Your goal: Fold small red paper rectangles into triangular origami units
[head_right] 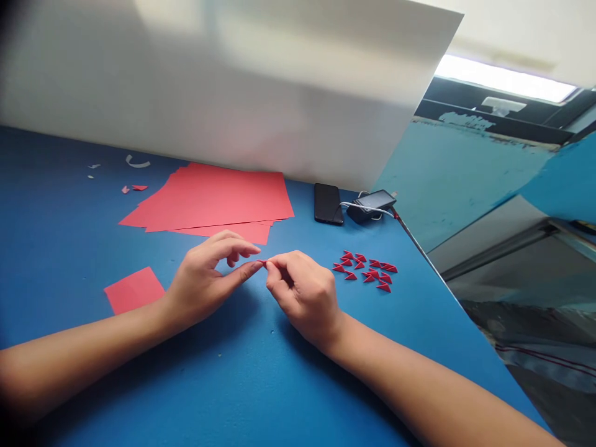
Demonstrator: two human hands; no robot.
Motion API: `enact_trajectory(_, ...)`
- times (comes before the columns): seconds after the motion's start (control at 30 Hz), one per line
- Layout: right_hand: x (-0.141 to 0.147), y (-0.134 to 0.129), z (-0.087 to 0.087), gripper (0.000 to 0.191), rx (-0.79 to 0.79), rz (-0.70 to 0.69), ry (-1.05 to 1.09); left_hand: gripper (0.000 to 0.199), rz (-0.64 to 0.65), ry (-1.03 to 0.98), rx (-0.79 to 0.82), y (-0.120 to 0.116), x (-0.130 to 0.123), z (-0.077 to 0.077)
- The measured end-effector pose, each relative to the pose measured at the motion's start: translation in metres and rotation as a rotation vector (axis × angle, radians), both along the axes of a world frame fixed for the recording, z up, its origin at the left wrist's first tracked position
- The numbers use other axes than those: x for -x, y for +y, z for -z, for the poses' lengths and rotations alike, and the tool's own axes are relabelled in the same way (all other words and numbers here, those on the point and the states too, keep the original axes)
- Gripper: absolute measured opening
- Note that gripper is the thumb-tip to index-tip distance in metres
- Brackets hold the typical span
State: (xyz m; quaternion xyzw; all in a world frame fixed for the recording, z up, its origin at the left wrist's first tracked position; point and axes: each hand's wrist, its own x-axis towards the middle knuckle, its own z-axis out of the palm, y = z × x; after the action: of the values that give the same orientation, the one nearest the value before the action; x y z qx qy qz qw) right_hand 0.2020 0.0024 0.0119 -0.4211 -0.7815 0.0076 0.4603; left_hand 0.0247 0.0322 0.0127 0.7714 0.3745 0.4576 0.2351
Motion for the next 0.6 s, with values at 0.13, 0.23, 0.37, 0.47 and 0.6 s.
enact_trajectory(0.13,-0.005,0.001,0.005,0.009,-0.230,0.016,-0.167,0.020,0.132,-0.024,0.230,-0.007,-0.001,-0.006)
enact_trajectory(0.23,-0.007,0.003,0.007,0.017,-0.362,0.009,-0.257,0.024,0.233,-0.117,0.413,-0.012,-0.002,-0.011)
enact_trajectory(0.37,-0.008,0.005,0.008,0.025,-0.396,-0.025,-0.333,0.023,0.232,-0.226,0.616,-0.012,-0.003,-0.013)
enact_trajectory(0.47,-0.006,0.004,0.008,0.026,-0.314,-0.064,-0.287,0.024,0.208,-0.275,0.691,-0.009,-0.003,-0.010)
enact_trajectory(0.6,-0.003,0.001,0.003,0.016,-0.043,-0.057,0.025,0.028,0.157,-0.241,0.682,-0.003,-0.003,-0.007)
